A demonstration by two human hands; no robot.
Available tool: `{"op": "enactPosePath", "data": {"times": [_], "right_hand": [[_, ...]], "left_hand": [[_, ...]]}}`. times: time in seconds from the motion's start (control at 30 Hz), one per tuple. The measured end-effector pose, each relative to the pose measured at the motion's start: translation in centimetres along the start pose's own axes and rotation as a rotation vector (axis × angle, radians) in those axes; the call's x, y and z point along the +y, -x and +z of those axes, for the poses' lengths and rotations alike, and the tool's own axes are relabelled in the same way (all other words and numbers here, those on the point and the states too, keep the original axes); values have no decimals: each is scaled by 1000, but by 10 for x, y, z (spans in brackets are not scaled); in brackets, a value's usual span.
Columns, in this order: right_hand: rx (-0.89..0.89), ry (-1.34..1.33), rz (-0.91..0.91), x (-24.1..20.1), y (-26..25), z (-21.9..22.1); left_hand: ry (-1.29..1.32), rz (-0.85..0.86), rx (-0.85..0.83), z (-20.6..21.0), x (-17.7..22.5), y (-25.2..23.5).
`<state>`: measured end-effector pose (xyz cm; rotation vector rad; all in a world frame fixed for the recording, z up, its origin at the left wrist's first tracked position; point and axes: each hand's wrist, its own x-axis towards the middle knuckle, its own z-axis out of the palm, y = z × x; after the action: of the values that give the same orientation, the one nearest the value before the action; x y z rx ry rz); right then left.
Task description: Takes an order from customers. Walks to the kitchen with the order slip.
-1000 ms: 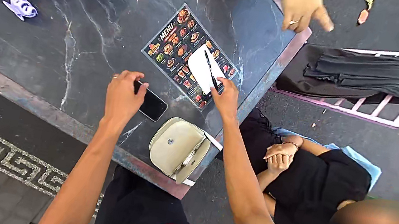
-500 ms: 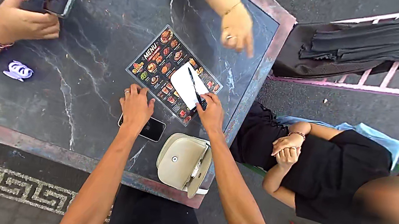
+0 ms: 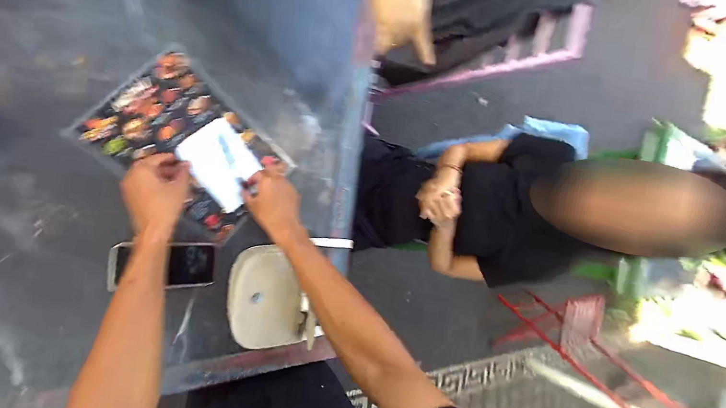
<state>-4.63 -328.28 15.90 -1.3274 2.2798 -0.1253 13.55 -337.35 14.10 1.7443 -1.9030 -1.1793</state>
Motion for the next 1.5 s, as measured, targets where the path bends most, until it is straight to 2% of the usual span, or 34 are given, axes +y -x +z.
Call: {"op": "enactPosePath", "data": {"times": [0.13,0.23,0.33,0.47,0.57,0.67,0.83,1.17,1.33,1.5], "right_hand": [[-102,-96,40,0,2,-9],[-123,-237,6,10,13,-23],[0,-511,-73,20,31,-41],[116,-954,-136,24,61,-81],[144,-1273,-140,16,66,-92],[128,-1428,-110,16,66,-104],[37,-1535,-108,15,62,-117],[18,-1480,-11,14,62,-125],[38,-1477,39,19,55,-126],[11,-1421,44,26,59,-126]], "left_hand": [[-53,-67,0,0,6,-7],[-68,-96,20,5,0,-11],[-30,-121,31,2,1,-10],[103,-190,-9,-12,37,8],[188,-165,5,-17,19,0],[230,-158,-24,-14,-1,-10],[228,-140,46,-25,-17,-6],[-156,17,130,-71,-33,-22],[-432,-66,165,-72,-40,-41],[-475,-159,88,-74,-24,-49]]}}
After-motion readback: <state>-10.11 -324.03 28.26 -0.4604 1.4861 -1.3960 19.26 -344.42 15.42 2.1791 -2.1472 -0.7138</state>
